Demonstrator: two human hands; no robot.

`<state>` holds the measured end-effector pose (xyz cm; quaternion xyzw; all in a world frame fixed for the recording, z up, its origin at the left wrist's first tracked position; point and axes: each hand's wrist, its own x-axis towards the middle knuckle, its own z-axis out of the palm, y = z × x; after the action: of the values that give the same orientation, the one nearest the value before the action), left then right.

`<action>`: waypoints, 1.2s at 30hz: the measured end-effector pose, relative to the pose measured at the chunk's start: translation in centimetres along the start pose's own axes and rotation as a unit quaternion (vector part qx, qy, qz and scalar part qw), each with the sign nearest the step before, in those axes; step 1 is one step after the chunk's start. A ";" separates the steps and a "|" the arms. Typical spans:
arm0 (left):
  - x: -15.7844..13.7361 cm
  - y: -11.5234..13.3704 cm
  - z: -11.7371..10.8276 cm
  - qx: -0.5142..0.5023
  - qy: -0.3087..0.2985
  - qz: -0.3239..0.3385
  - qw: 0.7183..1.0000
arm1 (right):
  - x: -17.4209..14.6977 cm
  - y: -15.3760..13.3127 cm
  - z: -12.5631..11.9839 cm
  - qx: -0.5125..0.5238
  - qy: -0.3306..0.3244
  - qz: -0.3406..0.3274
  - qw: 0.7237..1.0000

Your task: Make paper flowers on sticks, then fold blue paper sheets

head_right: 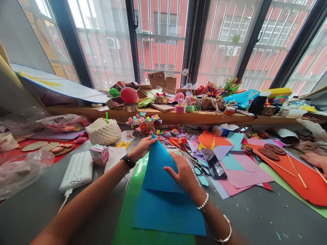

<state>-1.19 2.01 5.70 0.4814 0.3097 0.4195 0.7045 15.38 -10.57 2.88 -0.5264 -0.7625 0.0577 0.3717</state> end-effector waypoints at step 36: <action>-13.0 9.3 7.3 0.127 -0.199 0.216 0.947 | -0.3 -6.3 -6.3 0.449 -0.125 0.151 0.872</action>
<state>-3.68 -10.86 17.38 0.6958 0.1021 0.4148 0.5774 14.58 -15.46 10.28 -0.4002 -0.6055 0.5147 0.4564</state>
